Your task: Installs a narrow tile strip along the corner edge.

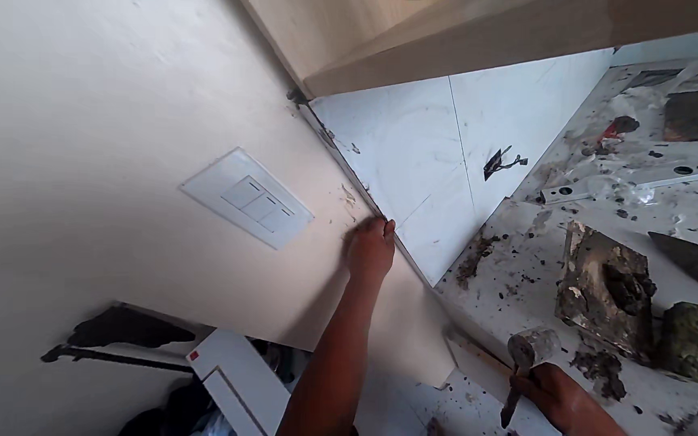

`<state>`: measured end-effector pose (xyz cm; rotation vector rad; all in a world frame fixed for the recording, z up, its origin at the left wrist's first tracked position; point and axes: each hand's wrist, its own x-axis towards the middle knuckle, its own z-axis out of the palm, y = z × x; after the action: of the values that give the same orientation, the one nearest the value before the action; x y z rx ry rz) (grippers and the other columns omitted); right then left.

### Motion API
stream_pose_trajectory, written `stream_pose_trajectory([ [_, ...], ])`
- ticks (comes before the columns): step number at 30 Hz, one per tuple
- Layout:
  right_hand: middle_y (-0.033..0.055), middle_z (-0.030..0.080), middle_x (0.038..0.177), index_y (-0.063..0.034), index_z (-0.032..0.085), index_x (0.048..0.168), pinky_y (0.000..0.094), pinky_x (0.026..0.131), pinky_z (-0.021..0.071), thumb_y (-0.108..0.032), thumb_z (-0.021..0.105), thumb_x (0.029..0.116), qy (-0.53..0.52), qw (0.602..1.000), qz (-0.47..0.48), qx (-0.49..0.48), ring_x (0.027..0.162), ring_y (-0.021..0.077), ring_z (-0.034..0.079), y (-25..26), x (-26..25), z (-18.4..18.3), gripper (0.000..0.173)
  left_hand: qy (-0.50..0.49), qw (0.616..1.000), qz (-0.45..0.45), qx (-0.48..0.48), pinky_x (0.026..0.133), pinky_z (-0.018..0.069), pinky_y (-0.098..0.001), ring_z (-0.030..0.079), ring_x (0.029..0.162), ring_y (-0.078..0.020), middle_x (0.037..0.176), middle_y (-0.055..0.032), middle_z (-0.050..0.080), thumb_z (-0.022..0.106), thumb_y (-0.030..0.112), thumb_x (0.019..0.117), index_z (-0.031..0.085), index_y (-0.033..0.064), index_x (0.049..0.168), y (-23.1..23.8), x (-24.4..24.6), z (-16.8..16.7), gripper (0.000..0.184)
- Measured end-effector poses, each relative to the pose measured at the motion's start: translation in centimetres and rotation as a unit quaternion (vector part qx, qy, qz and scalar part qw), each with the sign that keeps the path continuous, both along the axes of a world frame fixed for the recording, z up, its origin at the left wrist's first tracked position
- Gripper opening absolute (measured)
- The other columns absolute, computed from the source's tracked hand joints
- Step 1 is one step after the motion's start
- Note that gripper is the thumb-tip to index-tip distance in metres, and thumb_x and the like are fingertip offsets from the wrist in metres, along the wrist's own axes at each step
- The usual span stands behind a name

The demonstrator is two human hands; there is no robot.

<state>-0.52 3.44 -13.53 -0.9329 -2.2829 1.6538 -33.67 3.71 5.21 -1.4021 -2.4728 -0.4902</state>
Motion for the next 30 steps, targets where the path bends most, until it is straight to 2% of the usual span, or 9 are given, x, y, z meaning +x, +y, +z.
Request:
stream_pose_trajectory([
  [3, 0.0064, 0.056, 0.071, -0.0044, 0.061, 0.082, 0.0432, 0.067, 0.0474, -0.037, 0.056, 0.1014, -0.044, 0.999, 0.017, -0.006, 0.068, 0.0204, 0.057, 0.5, -1.2, 0.9, 0.038, -0.028, 1.000, -0.008, -0.004, 0.082, 0.0528, -0.0611, 0.068, 0.092, -0.0416, 0.094, -0.0238, 0.068, 0.047, 0.032, 0.1103, 0.067, -0.0033, 0.102, -0.1, -0.3, 0.3, 0.041],
  [5, 0.0144, 0.063, 0.084, -0.0004, 0.063, 0.101, 0.0502, 0.077, 0.0515, -0.034, 0.053, 0.1058, -0.098, 0.994, 0.040, -0.007, 0.080, 0.0289, 0.063, 0.8, -2.7, 2.7, 0.035, -0.072, 0.997, -0.011, -0.031, 0.083, 0.0542, -0.0600, 0.070, 0.088, -0.0380, 0.092, -0.0210, 0.069, 0.046, 0.035, 0.1104, 0.068, -0.0016, 0.104, -0.2, -0.9, 1.1, 0.043],
  [7, 0.0193, 0.065, 0.097, 0.0001, 0.058, 0.118, 0.0542, 0.085, 0.0520, -0.030, 0.047, 0.1090, -0.131, 0.990, 0.057, 0.010, 0.093, 0.0343, 0.066, 1.0, -4.5, 5.0, 0.033, -0.108, 0.992, -0.003, -0.063, 0.086, 0.0559, -0.0593, 0.072, 0.090, -0.0343, 0.096, -0.0181, 0.072, 0.044, 0.039, 0.1104, 0.069, 0.0012, 0.110, -0.3, -1.3, 2.9, 0.046],
  [11, 0.0196, 0.066, 0.125, -0.0025, 0.056, 0.137, 0.0518, 0.102, 0.0499, -0.027, 0.044, 0.1105, -0.105, 0.991, 0.055, 0.067, 0.116, 0.0336, 0.065, 1.7, -7.9, 8.4, 0.038, -0.112, 0.992, 0.019, -0.048, 0.084, 0.0570, -0.0580, 0.073, 0.086, -0.0313, 0.095, -0.0156, 0.073, 0.044, 0.041, 0.1101, 0.069, 0.0016, 0.109, -0.3, -0.6, 7.4, 0.047],
  [14, 0.0185, 0.067, 0.123, -0.0039, 0.057, 0.138, 0.0509, 0.101, 0.0504, -0.026, 0.044, 0.1102, -0.046, 0.992, 0.080, 0.085, 0.114, 0.0319, 0.066, 2.8, -10.7, 9.6, 0.038, -0.109, 0.991, 0.039, -0.069, 0.084, 0.0578, -0.0559, 0.073, 0.086, -0.0290, 0.094, -0.0146, 0.073, 0.041, 0.045, 0.1101, 0.069, 0.0013, 0.107, 0.2, -0.3, 9.0, 0.052],
  [19, 0.0154, 0.068, 0.108, -0.0042, 0.060, 0.131, 0.0460, 0.091, 0.0521, -0.028, 0.044, 0.1102, 0.072, 0.989, 0.102, 0.077, 0.099, 0.0262, 0.066, 4.3, -15.3, 10.5, 0.035, -0.118, 0.988, 0.044, -0.087, 0.083, 0.0578, -0.0537, 0.072, 0.084, -0.0275, 0.092, -0.0137, 0.072, 0.040, 0.045, 0.1107, 0.068, 0.0005, 0.105, 0.6, -0.1, 9.4, 0.053],
  [22, 0.0162, 0.069, 0.109, -0.0038, 0.061, 0.130, 0.0473, 0.093, 0.0519, -0.028, 0.044, 0.1100, 0.087, 0.985, 0.107, 0.099, 0.101, 0.0274, 0.067, 5.1, -17.6, 10.2, 0.036, -0.115, 0.988, 0.045, -0.089, 0.083, 0.0569, -0.0558, 0.073, 0.085, -0.0286, 0.094, -0.0141, 0.073, 0.039, 0.045, 0.1108, 0.068, 0.0004, 0.107, 0.6, -0.1, 9.5, 0.053],
  [30, 0.0133, 0.069, 0.102, -0.0051, 0.065, 0.124, 0.0471, 0.089, 0.0520, -0.029, 0.044, 0.1108, 0.108, 0.987, 0.093, 0.077, 0.096, 0.0248, 0.066, 7.0, -20.2, 10.2, 0.034, -0.121, 0.986, 0.050, -0.099, 0.082, 0.0575, -0.0504, 0.072, 0.083, -0.0256, 0.095, -0.0128, 0.073, 0.039, 0.042, 0.1115, 0.068, 0.0000, 0.105, 0.6, 0.3, 9.7, 0.051],
])
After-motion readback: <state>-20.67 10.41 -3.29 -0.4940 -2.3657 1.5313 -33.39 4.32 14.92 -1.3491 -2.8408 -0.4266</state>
